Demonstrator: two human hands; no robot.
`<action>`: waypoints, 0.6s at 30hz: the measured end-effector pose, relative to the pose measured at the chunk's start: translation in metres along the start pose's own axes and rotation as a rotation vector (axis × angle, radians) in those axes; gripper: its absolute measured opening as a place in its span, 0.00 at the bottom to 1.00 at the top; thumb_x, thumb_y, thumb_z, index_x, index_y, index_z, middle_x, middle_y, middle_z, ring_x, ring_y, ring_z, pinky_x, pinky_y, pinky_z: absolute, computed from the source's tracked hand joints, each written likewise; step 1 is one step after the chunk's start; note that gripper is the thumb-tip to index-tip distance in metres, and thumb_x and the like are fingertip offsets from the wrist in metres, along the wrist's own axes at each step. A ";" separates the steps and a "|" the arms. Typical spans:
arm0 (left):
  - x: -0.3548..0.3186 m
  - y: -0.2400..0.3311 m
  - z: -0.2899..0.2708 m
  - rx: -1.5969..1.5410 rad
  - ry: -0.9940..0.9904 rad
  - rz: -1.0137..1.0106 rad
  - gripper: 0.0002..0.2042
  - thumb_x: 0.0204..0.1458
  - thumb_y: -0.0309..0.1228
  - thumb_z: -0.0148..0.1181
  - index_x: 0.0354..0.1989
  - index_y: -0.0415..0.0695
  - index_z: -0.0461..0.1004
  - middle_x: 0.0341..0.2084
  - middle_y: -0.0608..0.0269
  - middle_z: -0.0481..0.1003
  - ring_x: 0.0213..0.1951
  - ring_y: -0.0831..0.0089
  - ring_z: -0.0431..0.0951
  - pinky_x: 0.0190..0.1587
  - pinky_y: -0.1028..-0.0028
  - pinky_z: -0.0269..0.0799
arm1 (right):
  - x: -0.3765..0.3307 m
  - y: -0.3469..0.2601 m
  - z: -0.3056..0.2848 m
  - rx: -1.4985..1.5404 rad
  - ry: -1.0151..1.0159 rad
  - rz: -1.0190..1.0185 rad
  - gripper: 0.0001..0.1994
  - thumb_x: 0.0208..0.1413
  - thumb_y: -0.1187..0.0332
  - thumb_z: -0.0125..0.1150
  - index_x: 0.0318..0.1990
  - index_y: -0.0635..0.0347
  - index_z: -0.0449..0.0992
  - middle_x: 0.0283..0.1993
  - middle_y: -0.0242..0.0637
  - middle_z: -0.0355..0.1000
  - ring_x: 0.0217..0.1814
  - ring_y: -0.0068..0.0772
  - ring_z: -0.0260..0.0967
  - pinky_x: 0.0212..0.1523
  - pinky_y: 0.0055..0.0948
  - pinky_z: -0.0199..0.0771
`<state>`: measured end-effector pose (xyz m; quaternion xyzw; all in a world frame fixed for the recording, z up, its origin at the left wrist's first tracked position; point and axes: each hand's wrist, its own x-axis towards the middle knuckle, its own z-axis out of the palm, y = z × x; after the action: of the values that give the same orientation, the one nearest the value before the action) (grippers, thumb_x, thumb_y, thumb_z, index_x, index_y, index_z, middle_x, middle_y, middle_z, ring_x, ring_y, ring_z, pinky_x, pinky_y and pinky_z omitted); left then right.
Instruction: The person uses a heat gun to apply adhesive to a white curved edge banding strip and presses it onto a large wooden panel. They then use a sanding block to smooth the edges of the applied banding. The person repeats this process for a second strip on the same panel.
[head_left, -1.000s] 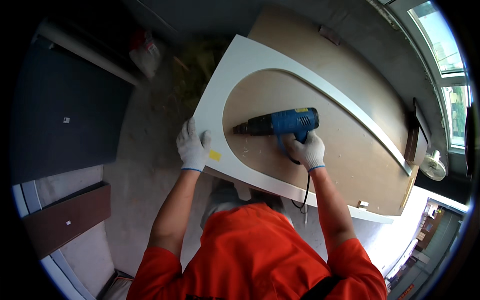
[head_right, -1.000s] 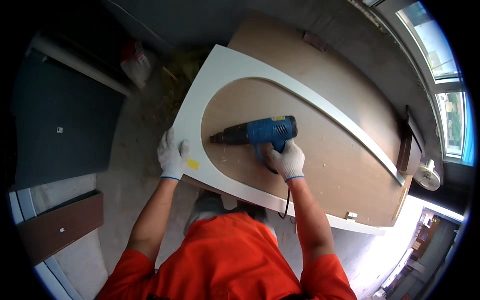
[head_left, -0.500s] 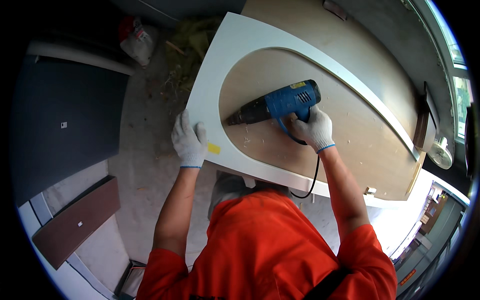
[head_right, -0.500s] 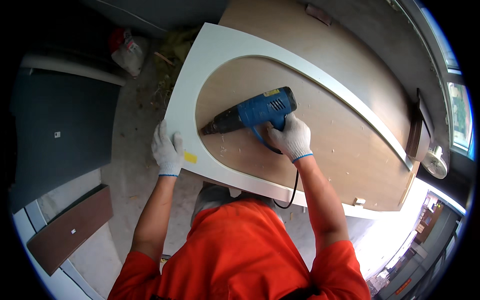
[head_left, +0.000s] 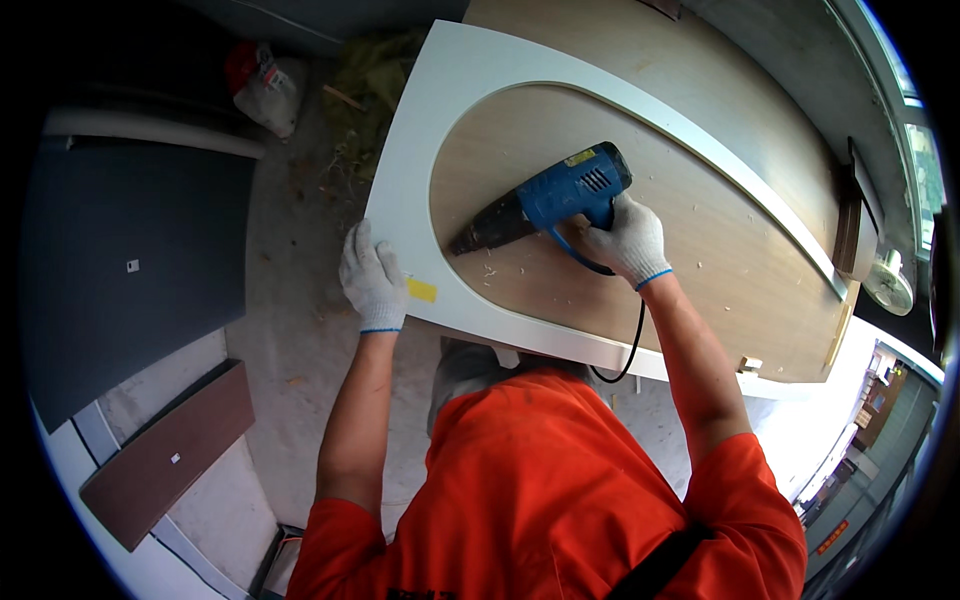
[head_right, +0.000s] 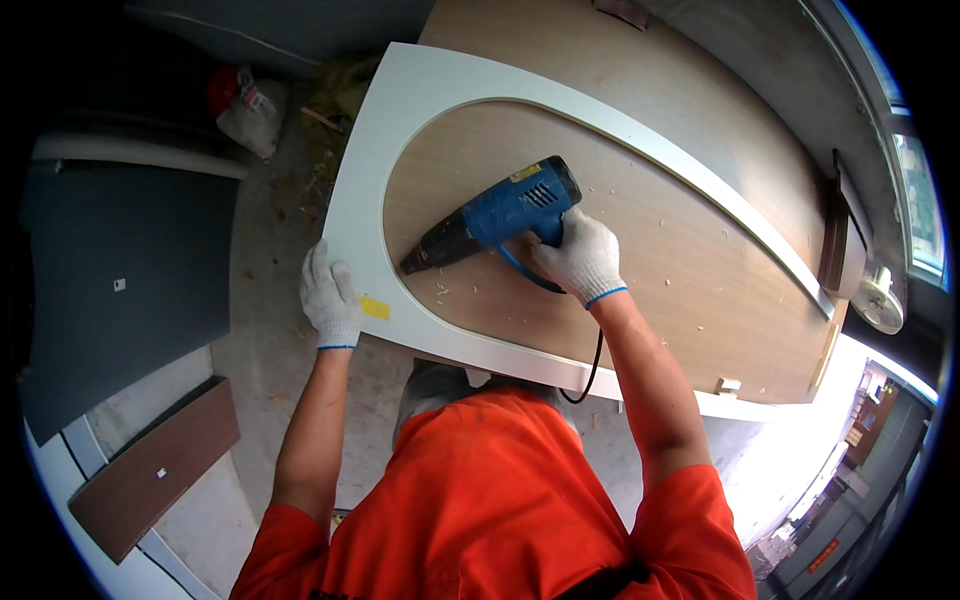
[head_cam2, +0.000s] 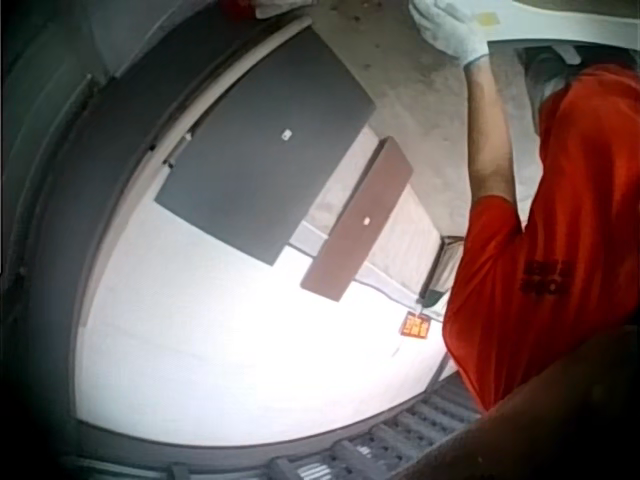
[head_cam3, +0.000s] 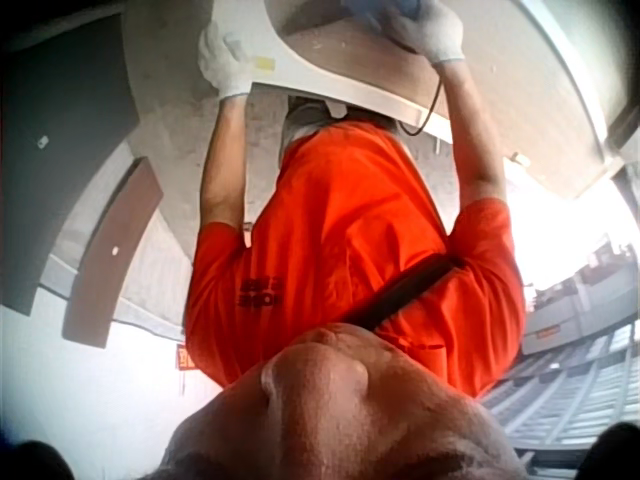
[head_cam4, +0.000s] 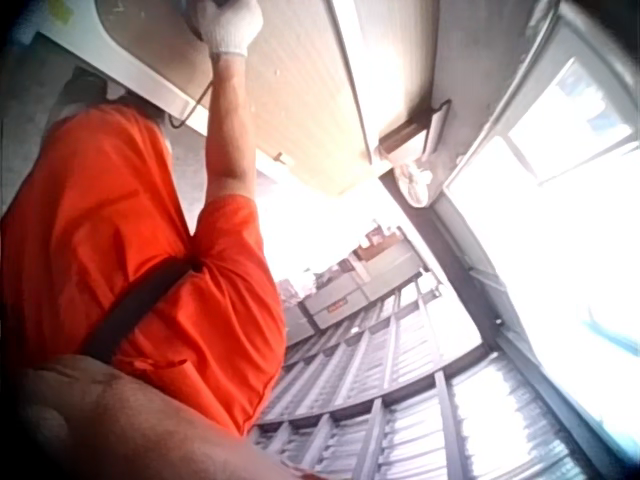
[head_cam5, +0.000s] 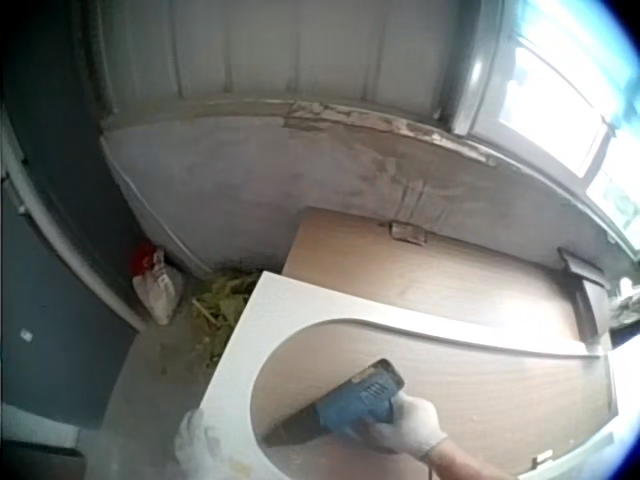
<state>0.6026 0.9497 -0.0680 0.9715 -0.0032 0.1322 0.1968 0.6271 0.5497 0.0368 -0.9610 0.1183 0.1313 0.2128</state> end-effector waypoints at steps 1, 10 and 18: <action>0.000 0.001 -0.001 -0.003 0.002 0.000 0.25 0.72 0.38 0.55 0.75 0.46 0.67 0.66 0.41 0.74 0.64 0.40 0.76 0.64 0.44 0.72 | 0.000 -0.001 0.001 0.023 0.021 0.009 0.22 0.53 0.52 0.74 0.47 0.58 0.81 0.36 0.56 0.84 0.43 0.67 0.82 0.47 0.55 0.83; 0.002 -0.002 0.001 -0.021 0.020 0.010 0.24 0.72 0.37 0.54 0.74 0.45 0.68 0.66 0.41 0.74 0.64 0.40 0.77 0.64 0.44 0.73 | 0.005 0.001 0.005 0.030 0.062 -0.035 0.21 0.53 0.52 0.75 0.45 0.59 0.82 0.35 0.56 0.83 0.42 0.66 0.82 0.46 0.55 0.83; 0.003 0.000 0.001 -0.023 0.032 0.006 0.23 0.72 0.36 0.54 0.73 0.45 0.69 0.65 0.42 0.75 0.64 0.41 0.77 0.63 0.45 0.73 | 0.007 -0.006 0.001 0.013 0.045 -0.026 0.22 0.52 0.51 0.75 0.45 0.59 0.82 0.36 0.55 0.83 0.42 0.65 0.83 0.46 0.55 0.83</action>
<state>0.6062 0.9495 -0.0682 0.9668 -0.0044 0.1483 0.2078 0.6350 0.5543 0.0366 -0.9638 0.1114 0.1062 0.2178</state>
